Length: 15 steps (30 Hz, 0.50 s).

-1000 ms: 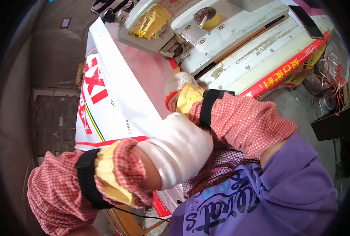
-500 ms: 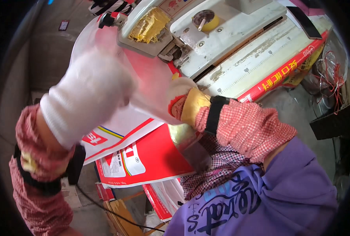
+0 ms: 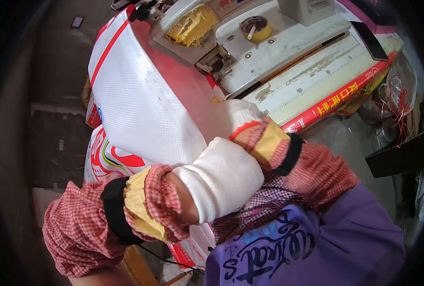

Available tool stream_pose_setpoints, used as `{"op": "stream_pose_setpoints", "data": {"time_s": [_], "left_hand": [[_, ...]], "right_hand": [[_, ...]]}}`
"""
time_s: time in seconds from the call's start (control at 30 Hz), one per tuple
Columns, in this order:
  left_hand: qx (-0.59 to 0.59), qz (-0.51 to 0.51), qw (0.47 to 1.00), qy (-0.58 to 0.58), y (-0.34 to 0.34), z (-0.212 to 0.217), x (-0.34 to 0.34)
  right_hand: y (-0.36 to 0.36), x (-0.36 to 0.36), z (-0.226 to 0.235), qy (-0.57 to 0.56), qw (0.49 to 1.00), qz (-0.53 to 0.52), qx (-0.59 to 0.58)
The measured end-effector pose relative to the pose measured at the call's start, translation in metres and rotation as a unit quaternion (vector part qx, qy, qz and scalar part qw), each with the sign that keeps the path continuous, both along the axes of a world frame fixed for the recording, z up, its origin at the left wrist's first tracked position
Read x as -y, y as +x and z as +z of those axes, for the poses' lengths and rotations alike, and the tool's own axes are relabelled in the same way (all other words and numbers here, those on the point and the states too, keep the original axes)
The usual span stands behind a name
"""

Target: Sewing and processing industrial plastic bags using an industrial sewing machine.

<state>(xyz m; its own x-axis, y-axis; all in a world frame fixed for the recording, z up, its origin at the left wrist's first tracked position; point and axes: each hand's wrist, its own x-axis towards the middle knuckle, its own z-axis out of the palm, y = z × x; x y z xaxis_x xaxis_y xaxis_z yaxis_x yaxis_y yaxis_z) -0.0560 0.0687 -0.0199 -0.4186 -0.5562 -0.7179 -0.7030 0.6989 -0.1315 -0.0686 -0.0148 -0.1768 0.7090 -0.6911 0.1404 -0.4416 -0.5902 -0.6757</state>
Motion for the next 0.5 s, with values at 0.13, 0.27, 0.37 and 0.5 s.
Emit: {"op": "stream_pose_setpoints", "data": {"time_s": [0.13, 0.27, 0.37, 0.5], "left_hand": [[-0.016, 0.011, 1.000, -0.019, 0.013, -0.014, 0.018], [-0.075, 0.034, 0.986, -0.145, 0.058, -0.037, 0.041], [-0.147, 0.024, 0.976, -0.161, 0.069, -0.051, 0.029], [-0.116, 0.020, 0.975, -0.186, 0.066, -0.061, 0.035]], "right_hand": [[0.005, 0.012, 0.015, -0.024, 0.998, -0.030, 0.041], [0.025, 0.040, -0.003, 0.029, 0.999, -0.028, -0.027], [0.013, 0.029, 0.012, 0.120, 0.992, 0.009, -0.023], [0.012, 0.036, -0.023, 0.239, 0.962, 0.043, 0.124]]}}
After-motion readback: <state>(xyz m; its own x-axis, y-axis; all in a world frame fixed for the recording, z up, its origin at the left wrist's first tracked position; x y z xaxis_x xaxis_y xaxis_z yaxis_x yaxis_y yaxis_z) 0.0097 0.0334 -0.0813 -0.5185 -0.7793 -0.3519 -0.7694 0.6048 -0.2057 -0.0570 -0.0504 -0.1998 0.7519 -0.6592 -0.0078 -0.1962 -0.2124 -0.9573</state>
